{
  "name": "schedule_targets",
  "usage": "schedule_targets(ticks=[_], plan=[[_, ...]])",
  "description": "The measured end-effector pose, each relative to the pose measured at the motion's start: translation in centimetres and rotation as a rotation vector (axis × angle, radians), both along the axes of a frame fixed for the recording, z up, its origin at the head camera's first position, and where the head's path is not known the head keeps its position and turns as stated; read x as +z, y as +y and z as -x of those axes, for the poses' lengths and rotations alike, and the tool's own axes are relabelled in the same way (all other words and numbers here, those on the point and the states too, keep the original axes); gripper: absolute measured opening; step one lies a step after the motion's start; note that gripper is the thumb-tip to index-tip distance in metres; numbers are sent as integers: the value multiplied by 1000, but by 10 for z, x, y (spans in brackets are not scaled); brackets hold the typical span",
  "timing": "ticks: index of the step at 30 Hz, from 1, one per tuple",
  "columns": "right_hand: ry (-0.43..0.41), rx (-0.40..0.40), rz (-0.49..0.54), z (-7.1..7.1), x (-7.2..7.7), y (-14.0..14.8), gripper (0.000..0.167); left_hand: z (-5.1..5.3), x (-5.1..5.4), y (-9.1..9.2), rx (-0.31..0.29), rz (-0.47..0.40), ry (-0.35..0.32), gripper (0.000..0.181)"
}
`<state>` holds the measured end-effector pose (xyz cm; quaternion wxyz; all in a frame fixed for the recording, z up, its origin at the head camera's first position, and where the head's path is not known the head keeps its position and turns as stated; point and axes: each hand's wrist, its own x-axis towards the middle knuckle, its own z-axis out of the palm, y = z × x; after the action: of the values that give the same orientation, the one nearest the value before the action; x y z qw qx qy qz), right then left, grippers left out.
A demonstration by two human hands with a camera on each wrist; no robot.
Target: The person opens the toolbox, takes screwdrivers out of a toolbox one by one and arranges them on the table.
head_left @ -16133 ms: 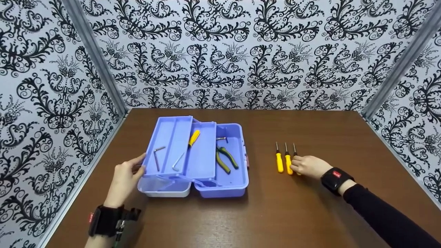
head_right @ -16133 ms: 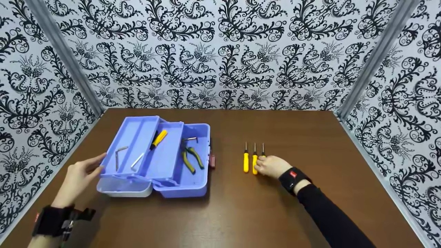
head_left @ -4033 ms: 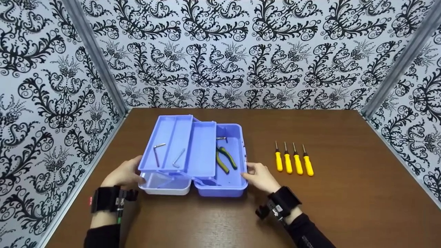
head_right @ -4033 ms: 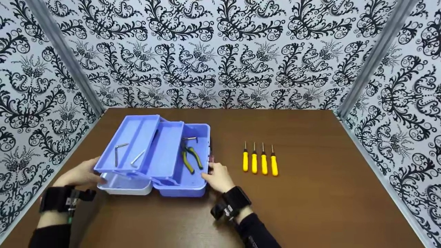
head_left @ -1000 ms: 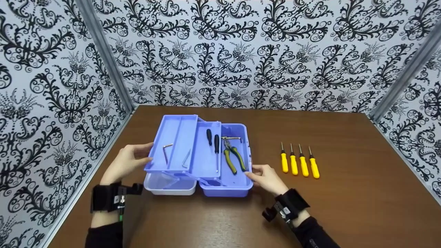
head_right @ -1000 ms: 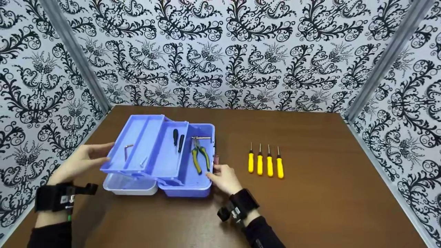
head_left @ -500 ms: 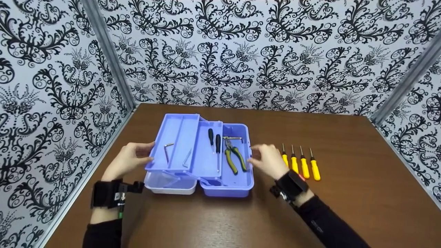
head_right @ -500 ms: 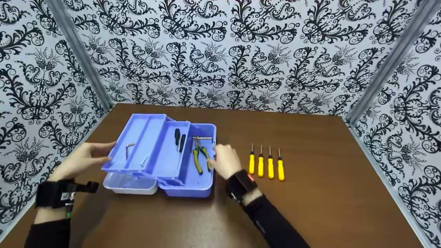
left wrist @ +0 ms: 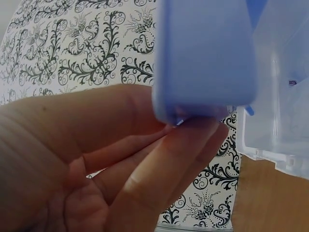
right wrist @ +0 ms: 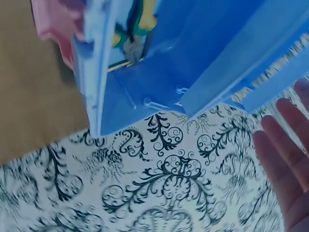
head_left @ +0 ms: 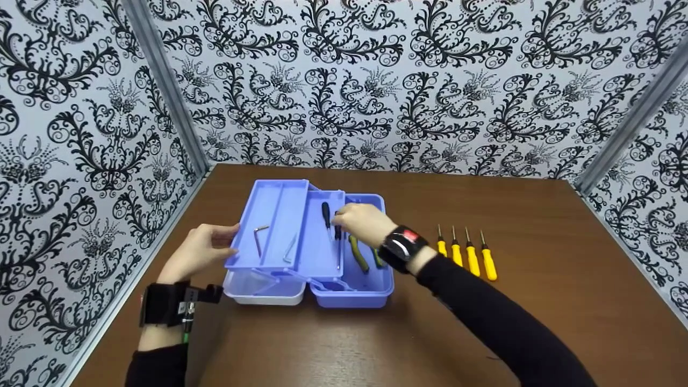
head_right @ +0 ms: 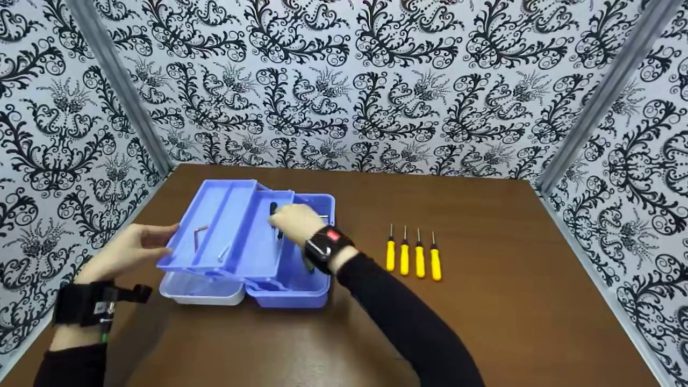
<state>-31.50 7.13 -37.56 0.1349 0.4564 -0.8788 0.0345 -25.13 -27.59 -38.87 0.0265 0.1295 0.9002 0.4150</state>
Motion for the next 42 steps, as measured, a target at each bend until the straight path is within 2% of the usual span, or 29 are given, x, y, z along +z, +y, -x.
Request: schedule_targets(ticks=[4,8,11,16,19,25,29,35,42], plan=[[186,27,-151,7,-5,-17,18,0,-2,-1,-5,10,10,57],[286,32,-221,15,-10,-27,16,1,-2,-1,-6,4,-6,57],[302,20,-243,22,-13,-33,17,1,-2,-2,-6,-3,-13,58],[274,-11,-250,33,-22,-42,20,1,-3,-2,-4,-8,-20,58],[295,-26,-240,37,-29,-46,21,1,-4,-3,1,-4,-22,58],[358,-84,-218,39,-42,-54,20,1,-3,-2,-2,-10,-20,58],[370,-90,-218,37,-47,-58,18,1,-3,-2,-7,-16,-19,57],[389,-66,-241,35,-45,-59,14,2,-5,-3,-8,-20,-16,56],[395,17,-216,30,-29,-48,14,2,-4,-2,-18,-28,-26,56]])
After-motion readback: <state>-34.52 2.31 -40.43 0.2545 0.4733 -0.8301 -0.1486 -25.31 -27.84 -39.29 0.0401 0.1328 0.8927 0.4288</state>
